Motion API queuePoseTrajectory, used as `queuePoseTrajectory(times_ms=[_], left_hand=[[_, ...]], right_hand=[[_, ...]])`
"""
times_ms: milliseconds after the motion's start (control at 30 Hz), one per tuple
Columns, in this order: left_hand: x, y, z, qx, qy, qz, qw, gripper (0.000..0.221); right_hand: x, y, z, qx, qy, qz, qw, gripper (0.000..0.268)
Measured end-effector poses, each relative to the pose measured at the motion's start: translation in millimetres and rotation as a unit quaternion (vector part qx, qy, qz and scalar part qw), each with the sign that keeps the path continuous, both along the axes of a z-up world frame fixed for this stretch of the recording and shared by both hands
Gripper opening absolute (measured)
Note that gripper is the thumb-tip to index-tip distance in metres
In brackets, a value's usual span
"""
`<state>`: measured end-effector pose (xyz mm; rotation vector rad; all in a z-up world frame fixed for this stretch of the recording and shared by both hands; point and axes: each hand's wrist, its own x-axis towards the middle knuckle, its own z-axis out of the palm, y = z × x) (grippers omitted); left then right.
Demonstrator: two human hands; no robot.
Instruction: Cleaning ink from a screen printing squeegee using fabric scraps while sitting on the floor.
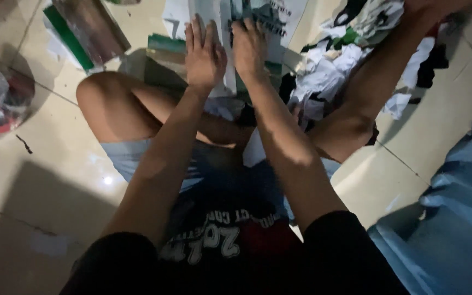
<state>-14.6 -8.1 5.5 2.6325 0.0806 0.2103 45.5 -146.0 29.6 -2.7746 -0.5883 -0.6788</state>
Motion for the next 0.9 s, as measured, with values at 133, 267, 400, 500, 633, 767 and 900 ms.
queuePoseTrajectory(times_ms=[133, 267, 400, 500, 633, 767, 900], left_hand=[[3.5, -1.5, -3.9, -0.014, -0.007, 0.012, 1.000, 0.055], [1.6, -2.2, -11.3, -0.017, 0.019, 0.023, 0.999, 0.057], [-0.2, -2.2, -17.4, 0.014, 0.038, -0.015, 0.999, 0.061], [5.8, -5.6, -14.3, 0.097, 0.068, 0.018, 0.993, 0.096], [7.6, -1.7, -16.8, 0.066, -0.032, 0.026, 0.997, 0.060], [7.2, 1.5, -11.5, 0.046, 0.006, 0.026, 0.999, 0.065], [-1.1, -1.7, -15.4, 0.030, 0.028, 0.041, 0.998, 0.061]], right_hand=[[-82.2, -38.2, 0.3, -0.011, 0.176, 0.069, 0.982, 0.021], [-118.4, -49.2, 27.6, -0.106, 0.318, 0.041, 0.941, 0.032], [-65.4, -35.5, -9.2, -0.038, 0.095, 0.045, 0.994, 0.021], [-3.0, -13.9, -6.9, -0.156, 0.210, 0.041, 0.964, 0.040], [43.0, 10.3, -18.1, -0.147, 0.012, 0.044, 0.988, 0.016], [40.1, 19.3, -6.4, -0.155, -0.017, 0.049, 0.987, 0.022], [-50.0, -21.0, -23.1, -0.060, 0.059, 0.075, 0.994, 0.015]])
